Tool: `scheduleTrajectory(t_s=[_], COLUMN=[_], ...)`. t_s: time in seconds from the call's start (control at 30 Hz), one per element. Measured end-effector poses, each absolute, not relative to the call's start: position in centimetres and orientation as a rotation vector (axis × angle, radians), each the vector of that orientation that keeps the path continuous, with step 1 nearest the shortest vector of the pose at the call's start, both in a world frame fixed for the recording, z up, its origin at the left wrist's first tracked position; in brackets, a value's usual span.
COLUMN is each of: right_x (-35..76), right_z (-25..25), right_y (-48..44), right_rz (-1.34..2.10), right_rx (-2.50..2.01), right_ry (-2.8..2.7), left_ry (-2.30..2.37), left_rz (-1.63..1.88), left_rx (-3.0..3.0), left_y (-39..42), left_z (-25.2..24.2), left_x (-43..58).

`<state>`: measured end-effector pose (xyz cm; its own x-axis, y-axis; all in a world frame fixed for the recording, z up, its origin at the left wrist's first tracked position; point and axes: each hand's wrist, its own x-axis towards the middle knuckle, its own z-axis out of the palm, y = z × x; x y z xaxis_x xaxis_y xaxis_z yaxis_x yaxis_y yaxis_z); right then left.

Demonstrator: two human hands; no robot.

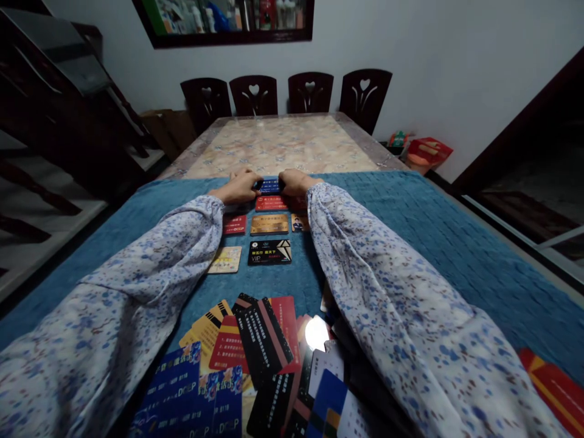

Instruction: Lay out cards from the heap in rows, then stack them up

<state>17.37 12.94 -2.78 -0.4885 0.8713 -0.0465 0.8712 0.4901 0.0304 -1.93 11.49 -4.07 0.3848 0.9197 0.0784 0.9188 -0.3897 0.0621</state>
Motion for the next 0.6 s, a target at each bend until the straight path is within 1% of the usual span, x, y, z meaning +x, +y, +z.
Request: scheduleTrajectory(t_s=[0.6], right_x=[17.13], right_z=[-1.96], right_y=[12.3], right_rz=[-0.042], right_rx=[1.533], right_ry=[2.687], left_ry=[1.767], left_rz=[0.174], left_rx=[2.513], left_y=[12.45], left_z=[-4.17], left_x=[-1.94])
